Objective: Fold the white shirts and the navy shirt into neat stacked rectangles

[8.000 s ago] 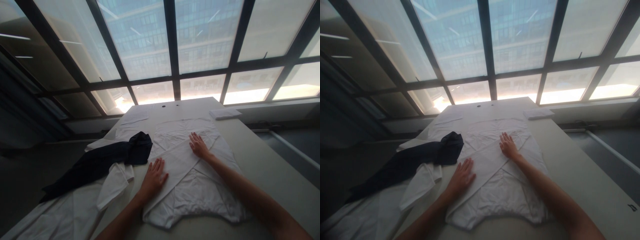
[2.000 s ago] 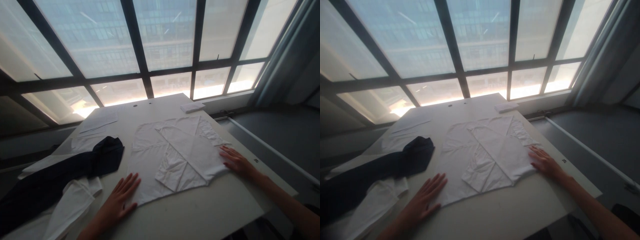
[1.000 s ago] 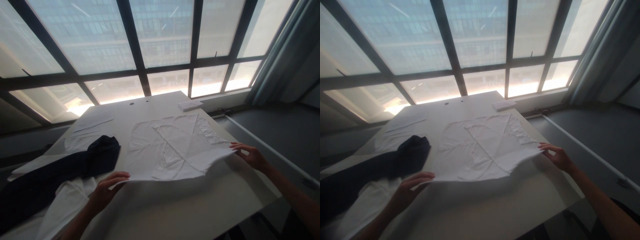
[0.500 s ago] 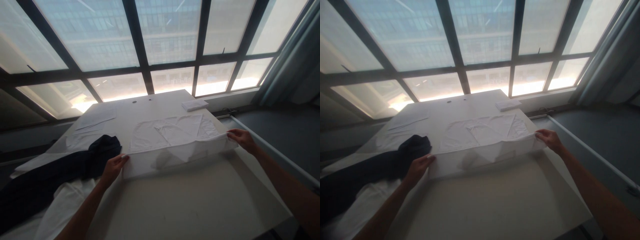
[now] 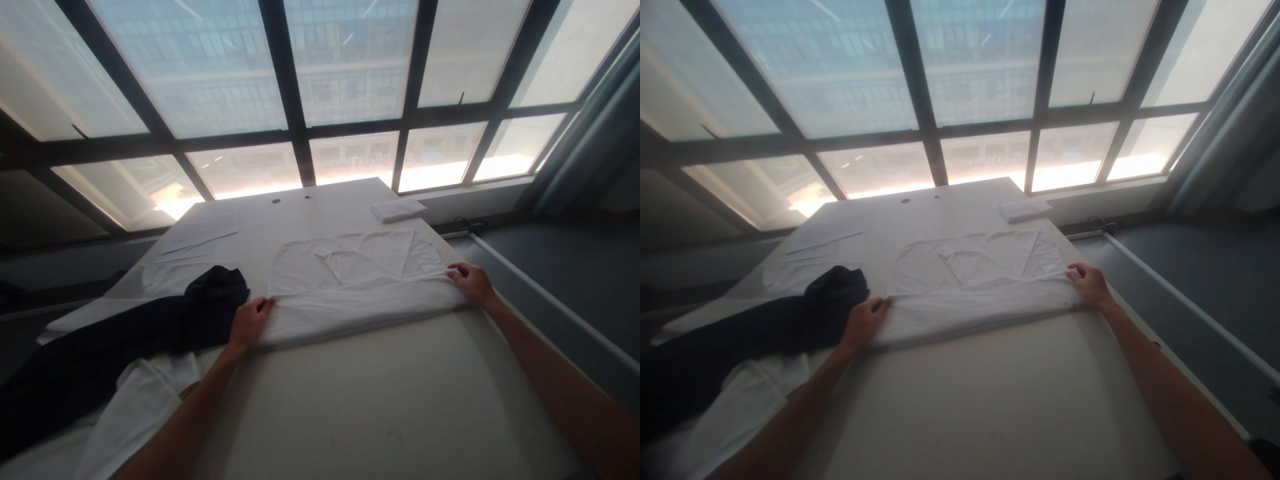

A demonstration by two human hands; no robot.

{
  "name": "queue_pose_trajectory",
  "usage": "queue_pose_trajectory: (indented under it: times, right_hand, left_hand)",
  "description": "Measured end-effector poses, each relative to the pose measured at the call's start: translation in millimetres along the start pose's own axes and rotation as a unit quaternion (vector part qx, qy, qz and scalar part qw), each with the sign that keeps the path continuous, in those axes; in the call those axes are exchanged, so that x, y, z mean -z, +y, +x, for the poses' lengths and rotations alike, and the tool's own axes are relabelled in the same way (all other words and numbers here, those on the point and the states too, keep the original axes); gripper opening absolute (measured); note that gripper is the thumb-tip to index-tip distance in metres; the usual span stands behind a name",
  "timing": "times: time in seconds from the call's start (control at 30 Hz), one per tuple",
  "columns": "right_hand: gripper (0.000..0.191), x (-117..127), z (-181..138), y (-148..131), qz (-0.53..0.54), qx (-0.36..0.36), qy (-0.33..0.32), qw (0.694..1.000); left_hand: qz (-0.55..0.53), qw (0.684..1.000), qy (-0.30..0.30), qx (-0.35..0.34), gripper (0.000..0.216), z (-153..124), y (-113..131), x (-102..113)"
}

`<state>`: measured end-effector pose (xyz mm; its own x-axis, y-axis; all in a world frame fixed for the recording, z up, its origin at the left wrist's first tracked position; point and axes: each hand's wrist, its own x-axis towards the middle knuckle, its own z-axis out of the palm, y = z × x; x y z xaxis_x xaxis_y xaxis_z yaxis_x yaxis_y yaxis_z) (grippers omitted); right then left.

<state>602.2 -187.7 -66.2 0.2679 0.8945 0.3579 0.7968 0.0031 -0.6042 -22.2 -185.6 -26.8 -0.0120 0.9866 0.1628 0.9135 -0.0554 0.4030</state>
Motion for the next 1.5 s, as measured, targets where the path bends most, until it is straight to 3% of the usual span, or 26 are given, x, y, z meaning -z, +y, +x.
queue_pose_trajectory:
  times: [0.17,0.33,0.47,0.57,0.63,0.7,0.8,0.93,1.1,1.17,1.27,1.37,1.5]
  right_hand:
    - [0.046,-6.5,-11.5,6.1,-0.056,0.005,0.016,0.998]
    - [0.041,-8.1,-14.4,2.7,-0.105,0.017,0.018,0.994]
    - [0.039,-7.9,-16.2,-2.0,-0.148,0.028,0.018,0.988]
    - [0.038,-9.3,-17.7,-3.0,-0.163,0.043,0.021,0.985]
    - [0.038,-10.8,-18.4,-2.3,-0.169,0.053,0.023,0.984]
    - [0.038,-12.2,-18.7,-1.0,-0.177,0.062,0.025,0.982]
    - [0.039,-14.1,-19.0,0.7,-0.182,0.075,0.024,0.98]
    - [0.039,-15.5,-20.1,3.0,-0.178,0.091,0.026,0.98]
    - [0.04,-12.9,-21.5,-1.9,-0.212,0.092,0.032,0.972]
    - [0.042,-14.3,-25.1,-17.0,-0.236,0.085,0.054,0.967]
    - [0.044,-28.0,-40.9,-64.4,-0.209,0.106,0.069,0.97]
    - [0.046,-58.0,-67.9,-130.7,-0.133,0.193,-0.02,0.972]
    - [0.054,-104.4,-94.4,-199.8,-0.091,0.285,-0.171,0.939]
  left_hand:
    - [0.125,0.991,-0.019,0.032,0.047,-6.3,7.6,-2.2]
    - [0.167,0.986,-0.019,0.019,0.04,-11.1,12.2,-2.4]
    - [0.19,0.981,0.039,-0.022,0.031,-11.1,19.6,2.6]
    - [0.168,0.976,0.09,-0.106,0.037,-13.4,53.7,1.3]
    - [0.114,0.969,0.062,-0.21,0.042,-17.7,90.8,-8.8]
    - [0.077,0.945,-0.013,-0.318,0.047,-23.5,129.5,-26.6]
    - [0.075,0.911,-0.098,-0.394,0.054,-31.4,168.6,-58.2]
    - [0.09,0.904,-0.121,-0.399,0.06,-36.5,174.4,-83.1]
    - [0.091,0.906,-0.127,-0.394,0.061,-35.9,166.3,-85.3]
    - [0.09,0.908,-0.127,-0.389,0.061,-35.9,167.1,-85.5]
    - [0.095,0.91,-0.118,-0.385,0.06,-37.2,169.6,-86.8]
    - [0.099,0.912,-0.104,-0.384,0.059,-39.0,171.7,-87.7]
    - [0.107,0.91,-0.073,-0.393,0.053,-39.8,172.0,-88.3]
